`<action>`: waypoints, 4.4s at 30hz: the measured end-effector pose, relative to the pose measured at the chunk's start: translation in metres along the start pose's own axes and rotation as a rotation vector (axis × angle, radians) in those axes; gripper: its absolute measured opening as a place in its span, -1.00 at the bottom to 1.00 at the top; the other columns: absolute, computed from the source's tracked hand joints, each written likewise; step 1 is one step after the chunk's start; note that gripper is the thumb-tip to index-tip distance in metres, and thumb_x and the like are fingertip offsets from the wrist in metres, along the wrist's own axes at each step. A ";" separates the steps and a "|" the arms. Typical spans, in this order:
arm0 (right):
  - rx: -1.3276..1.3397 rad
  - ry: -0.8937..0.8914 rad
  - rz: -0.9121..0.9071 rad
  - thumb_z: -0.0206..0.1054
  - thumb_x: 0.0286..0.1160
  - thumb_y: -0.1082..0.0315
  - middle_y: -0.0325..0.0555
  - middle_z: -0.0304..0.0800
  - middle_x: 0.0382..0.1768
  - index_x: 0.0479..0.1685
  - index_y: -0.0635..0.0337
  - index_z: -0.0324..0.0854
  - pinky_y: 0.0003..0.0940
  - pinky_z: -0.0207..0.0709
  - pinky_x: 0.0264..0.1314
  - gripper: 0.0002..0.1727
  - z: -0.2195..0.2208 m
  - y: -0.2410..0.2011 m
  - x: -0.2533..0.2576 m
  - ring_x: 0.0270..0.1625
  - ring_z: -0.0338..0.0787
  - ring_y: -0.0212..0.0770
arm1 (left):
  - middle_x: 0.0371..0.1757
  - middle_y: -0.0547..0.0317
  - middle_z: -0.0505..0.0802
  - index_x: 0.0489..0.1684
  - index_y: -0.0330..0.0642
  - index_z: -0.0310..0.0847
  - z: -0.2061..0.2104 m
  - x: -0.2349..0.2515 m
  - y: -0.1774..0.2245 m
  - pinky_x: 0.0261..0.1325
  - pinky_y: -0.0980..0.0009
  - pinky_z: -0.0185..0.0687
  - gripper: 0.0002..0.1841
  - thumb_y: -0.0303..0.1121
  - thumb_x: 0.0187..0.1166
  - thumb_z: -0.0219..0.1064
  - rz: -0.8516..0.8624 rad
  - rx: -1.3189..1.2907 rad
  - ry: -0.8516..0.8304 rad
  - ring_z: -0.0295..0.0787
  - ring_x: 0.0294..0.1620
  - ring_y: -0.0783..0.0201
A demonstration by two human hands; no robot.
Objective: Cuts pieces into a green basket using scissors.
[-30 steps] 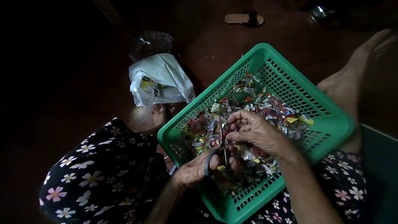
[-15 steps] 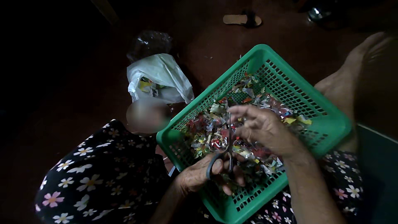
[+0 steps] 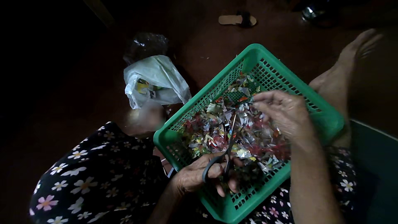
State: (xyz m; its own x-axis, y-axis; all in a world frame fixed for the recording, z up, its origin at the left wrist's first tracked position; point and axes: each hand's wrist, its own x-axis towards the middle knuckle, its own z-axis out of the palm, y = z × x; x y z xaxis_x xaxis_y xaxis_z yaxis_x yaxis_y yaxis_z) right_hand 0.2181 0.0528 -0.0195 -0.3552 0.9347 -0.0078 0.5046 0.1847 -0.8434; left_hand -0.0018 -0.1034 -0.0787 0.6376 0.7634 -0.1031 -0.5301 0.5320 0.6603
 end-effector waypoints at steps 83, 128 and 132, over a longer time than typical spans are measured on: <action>0.018 0.195 -0.043 0.43 0.56 0.30 -0.30 0.77 -0.29 -0.16 0.14 0.76 -0.70 0.49 -0.45 -0.89 0.003 0.010 0.006 -0.49 0.61 -0.60 | -0.30 0.33 0.80 0.03 -0.20 0.66 0.018 0.033 0.172 -0.25 0.68 0.61 -0.65 -0.08 0.61 0.35 -0.361 1.097 0.141 0.70 -0.30 0.59; 0.553 -0.032 0.119 0.36 0.52 0.52 -0.33 0.76 -0.56 -0.37 0.17 0.77 -0.66 0.59 -0.47 -0.86 0.028 0.003 0.005 -0.56 0.67 -0.53 | -0.54 0.06 0.68 -0.13 -0.22 0.67 0.011 0.035 0.147 -0.54 0.08 0.56 -0.84 -0.35 0.50 0.42 -0.079 2.231 0.272 0.73 -0.54 -0.03; 0.570 -0.075 0.113 0.36 0.48 0.58 -0.35 0.82 -0.49 -0.27 0.21 0.81 -0.67 0.62 -0.35 -0.87 0.034 0.003 0.003 -0.47 0.71 -0.58 | -0.37 0.00 0.76 0.13 -0.27 0.67 0.010 0.039 0.144 -0.41 0.04 0.62 -0.72 -0.40 0.51 0.40 -0.100 2.248 0.242 0.80 -0.31 -0.10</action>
State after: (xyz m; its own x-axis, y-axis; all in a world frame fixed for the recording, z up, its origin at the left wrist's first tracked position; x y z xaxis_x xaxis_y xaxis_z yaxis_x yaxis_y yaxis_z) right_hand 0.1917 0.0458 -0.0401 -0.3892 0.9112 -0.1353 0.0469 -0.1271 -0.9908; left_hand -0.0480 -0.0006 0.0199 0.4629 0.8778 -0.1231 0.8843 -0.4478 0.1320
